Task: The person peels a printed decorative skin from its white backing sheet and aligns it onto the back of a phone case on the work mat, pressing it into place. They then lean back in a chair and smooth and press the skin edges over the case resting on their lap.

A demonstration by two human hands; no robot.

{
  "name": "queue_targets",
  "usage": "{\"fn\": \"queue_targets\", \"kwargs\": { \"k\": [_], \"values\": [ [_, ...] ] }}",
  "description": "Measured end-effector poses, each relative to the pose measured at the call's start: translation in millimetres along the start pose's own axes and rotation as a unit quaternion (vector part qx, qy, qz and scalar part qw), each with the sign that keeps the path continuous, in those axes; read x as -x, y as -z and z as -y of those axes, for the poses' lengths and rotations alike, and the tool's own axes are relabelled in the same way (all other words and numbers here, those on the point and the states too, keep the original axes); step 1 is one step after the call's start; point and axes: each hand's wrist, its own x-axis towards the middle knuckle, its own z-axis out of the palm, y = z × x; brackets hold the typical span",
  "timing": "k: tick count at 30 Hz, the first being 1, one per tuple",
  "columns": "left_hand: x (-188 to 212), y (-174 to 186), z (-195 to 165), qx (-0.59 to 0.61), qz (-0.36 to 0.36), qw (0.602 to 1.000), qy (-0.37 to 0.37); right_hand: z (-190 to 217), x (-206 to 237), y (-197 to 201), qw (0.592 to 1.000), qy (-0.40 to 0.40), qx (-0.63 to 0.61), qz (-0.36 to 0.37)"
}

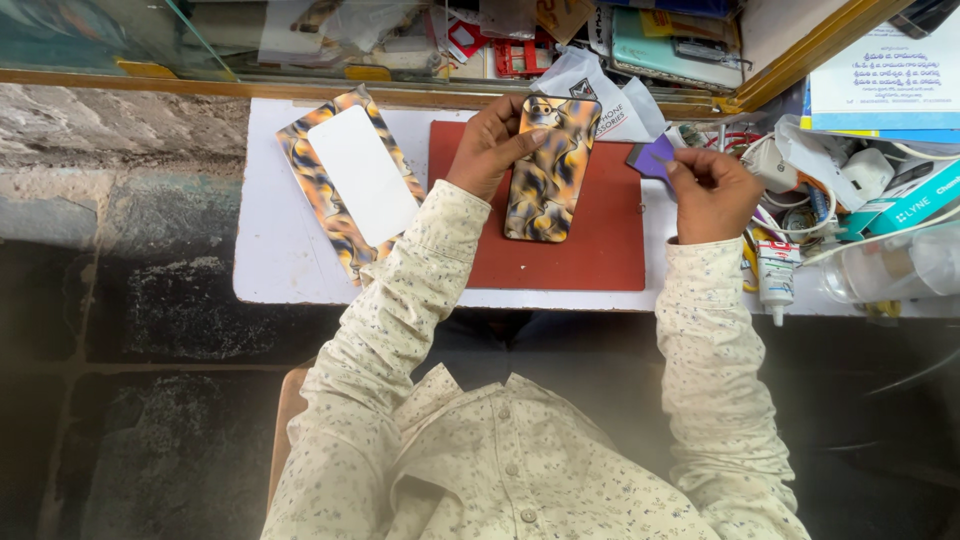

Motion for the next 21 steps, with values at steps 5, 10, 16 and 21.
{"fn": "queue_targets", "kwargs": {
  "k": [5, 10, 16, 21],
  "values": [
    [-2, -2, -1, -0.016, -0.010, 0.999, -0.026, -21, 6, 12, 0.989, 0.023, 0.141, -0.024],
    [-4, -8, -3, -0.057, -0.044, 0.997, -0.030, -25, 6, 15, 0.980, 0.062, 0.187, -0.010],
    [-8, -8, -1, -0.156, -0.068, 0.983, -0.063, -14, 12, 18, 0.981, 0.090, 0.173, -0.009],
    [-8, -13, 1, -0.151, -0.109, 0.979, -0.079, 8, 31, -10, 0.997, 0.004, -0.025, 0.079]
  ]
}}
